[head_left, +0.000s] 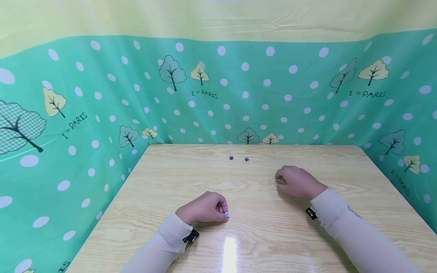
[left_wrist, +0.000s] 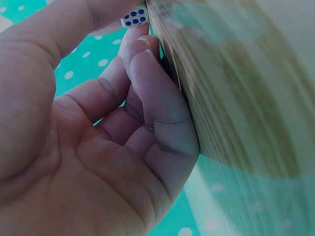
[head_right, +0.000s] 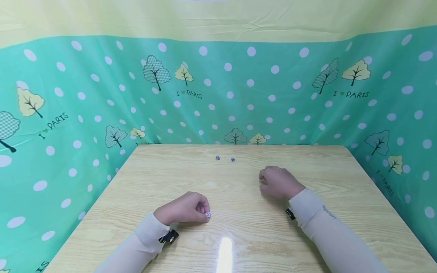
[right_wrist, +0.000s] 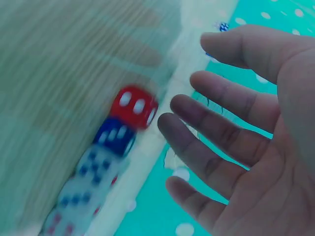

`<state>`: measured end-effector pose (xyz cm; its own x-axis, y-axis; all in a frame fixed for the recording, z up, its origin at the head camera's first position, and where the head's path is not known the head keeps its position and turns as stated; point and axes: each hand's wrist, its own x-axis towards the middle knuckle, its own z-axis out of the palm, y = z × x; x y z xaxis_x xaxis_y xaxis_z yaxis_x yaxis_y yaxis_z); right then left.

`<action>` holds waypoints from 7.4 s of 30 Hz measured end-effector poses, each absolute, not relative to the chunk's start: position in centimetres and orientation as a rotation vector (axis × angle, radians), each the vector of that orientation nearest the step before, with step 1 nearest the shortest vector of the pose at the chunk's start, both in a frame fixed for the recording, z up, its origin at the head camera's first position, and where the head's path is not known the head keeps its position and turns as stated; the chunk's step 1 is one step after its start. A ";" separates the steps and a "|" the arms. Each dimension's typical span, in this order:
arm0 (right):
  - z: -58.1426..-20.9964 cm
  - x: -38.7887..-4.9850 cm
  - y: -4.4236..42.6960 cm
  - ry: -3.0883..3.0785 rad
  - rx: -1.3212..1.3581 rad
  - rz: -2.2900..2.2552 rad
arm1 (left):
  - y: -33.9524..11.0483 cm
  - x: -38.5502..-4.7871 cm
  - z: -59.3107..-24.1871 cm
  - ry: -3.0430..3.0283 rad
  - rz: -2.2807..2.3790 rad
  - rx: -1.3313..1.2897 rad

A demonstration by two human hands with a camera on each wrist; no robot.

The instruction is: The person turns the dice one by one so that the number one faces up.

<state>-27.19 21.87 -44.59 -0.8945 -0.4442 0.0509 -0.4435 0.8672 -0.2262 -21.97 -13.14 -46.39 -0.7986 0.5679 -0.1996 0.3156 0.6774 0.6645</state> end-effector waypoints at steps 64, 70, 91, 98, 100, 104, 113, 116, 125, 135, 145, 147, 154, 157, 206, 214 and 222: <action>-45.5 -34.7 12.1 3.173 -0.713 0.311 | -12.9 -22.0 -46.2 2.502 0.877 0.701; -45.6 -33.7 12.1 3.180 -0.817 0.369 | -13.0 -22.0 -46.2 2.505 0.880 0.708; -45.4 -30.2 13.2 3.166 -0.930 0.333 | -13.1 -22.1 -46.5 2.513 0.883 0.743; -45.0 -28.2 13.7 3.209 -0.971 0.282 | -13.2 -22.0 -46.5 2.514 0.882 0.721; -45.1 -27.7 13.8 3.211 -0.973 0.272 | -13.1 -22.0 -46.6 2.512 0.888 0.717; -45.5 -26.7 14.3 3.207 -0.926 0.291 | -13.1 -22.0 -46.7 2.497 0.901 0.733; -45.6 -24.5 14.8 3.264 -0.916 0.238 | -13.3 -22.1 -46.7 2.510 0.894 0.718; -45.6 -23.7 14.9 3.267 -0.917 0.202 | -13.3 -22.1 -46.6 2.500 0.901 0.719; -45.7 -21.2 15.2 3.310 -0.925 0.249 | -13.1 -22.0 -46.7 2.497 0.906 0.709; -45.9 -19.0 15.7 3.343 -1.000 0.152 | -13.2 -22.0 -46.6 2.502 0.904 0.706; -45.4 -17.8 16.6 3.258 -1.015 -0.088 | -13.2 -22.0 -46.7 2.502 0.898 0.702; -45.4 -17.6 16.8 3.226 -1.005 -0.138 | -13.2 -22.0 -46.6 2.502 0.898 0.702; -45.6 -17.9 17.5 3.127 -0.961 -0.249 | -13.2 -22.0 -46.5 2.511 0.890 0.706; -45.6 -18.0 17.6 3.095 -0.950 -0.286 | -13.2 -22.0 -46.7 2.508 0.892 0.708; -45.3 -18.0 17.6 2.856 -1.115 -0.463 | -13.3 -21.9 -46.6 2.496 0.903 0.705; -45.1 -18.0 17.6 2.854 -1.137 -0.477 | -13.3 -22.0 -46.8 2.497 0.902 0.708; -44.9 -18.0 17.8 2.880 -1.149 -0.503 | -13.3 -22.0 -46.6 2.505 0.898 0.709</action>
<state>-17.99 17.83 -44.87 -0.7327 -0.6705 0.1169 -0.6704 0.6814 -0.2938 -22.01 -13.26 -46.60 -0.7984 0.5742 -0.1816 0.3279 0.6674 0.6686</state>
